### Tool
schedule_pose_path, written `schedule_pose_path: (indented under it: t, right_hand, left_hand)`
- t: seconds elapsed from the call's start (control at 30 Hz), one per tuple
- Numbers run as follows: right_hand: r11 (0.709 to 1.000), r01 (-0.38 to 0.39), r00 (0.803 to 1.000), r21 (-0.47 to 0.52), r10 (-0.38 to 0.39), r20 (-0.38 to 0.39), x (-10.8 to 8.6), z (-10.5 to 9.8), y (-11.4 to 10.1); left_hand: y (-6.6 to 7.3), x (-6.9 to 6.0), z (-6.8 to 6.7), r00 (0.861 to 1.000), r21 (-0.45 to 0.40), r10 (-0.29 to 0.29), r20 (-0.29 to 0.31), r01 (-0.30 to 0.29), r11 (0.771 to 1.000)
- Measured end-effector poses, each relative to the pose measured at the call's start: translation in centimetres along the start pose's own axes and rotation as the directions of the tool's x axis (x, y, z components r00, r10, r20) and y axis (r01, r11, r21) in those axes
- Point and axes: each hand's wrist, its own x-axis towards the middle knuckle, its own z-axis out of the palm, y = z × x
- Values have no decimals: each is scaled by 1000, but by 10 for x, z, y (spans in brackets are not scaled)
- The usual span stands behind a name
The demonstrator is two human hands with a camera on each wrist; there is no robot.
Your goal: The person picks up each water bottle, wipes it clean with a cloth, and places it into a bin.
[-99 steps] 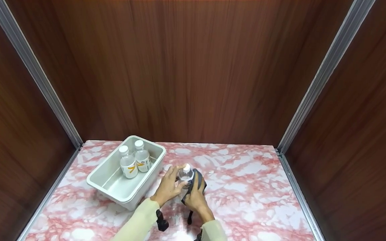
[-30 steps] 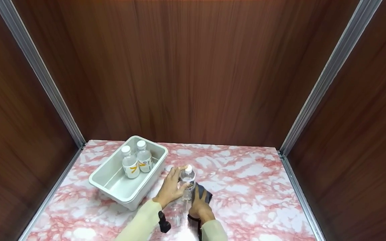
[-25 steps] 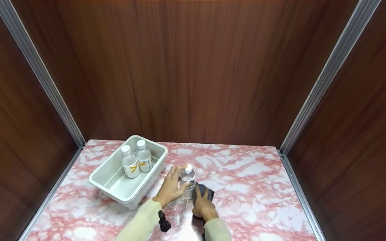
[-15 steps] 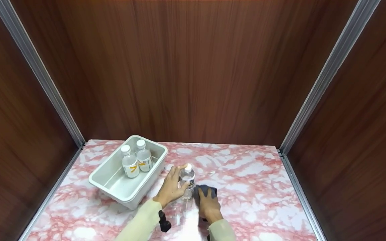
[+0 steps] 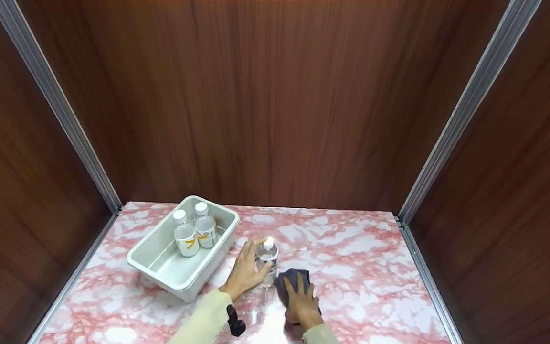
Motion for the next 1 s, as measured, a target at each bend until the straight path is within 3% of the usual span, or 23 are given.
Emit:
schedule_pose_path:
  t: [0.17, 0.4, 0.57, 0.77, 1.0]
  right_hand:
    - [1000, 9, 1000, 29, -9, -1, 0, 8, 4]
    - [996, -52, 996, 78, 45, 81, 5, 18, 8]
    - [995, -62, 997, 73, 59, 48, 7, 28, 11]
    - [995, -57, 998, 77, 56, 14, 1, 27, 7]
    - [998, -32, 993, 53, 37, -111, 0, 21, -1]
  left_hand:
    - [2, 1, -2, 998, -18, -46, 45, 47, 999]
    - [6, 1, -2, 998, -2, -47, 39, 48, 999]
    - [5, 0, -2, 999, 20, -30, 34, 30, 999]
    - [2, -1, -2, 998, 50, -21, 54, 18, 999]
    - [-1, 1, -8, 998, 46, -32, 51, 29, 998]
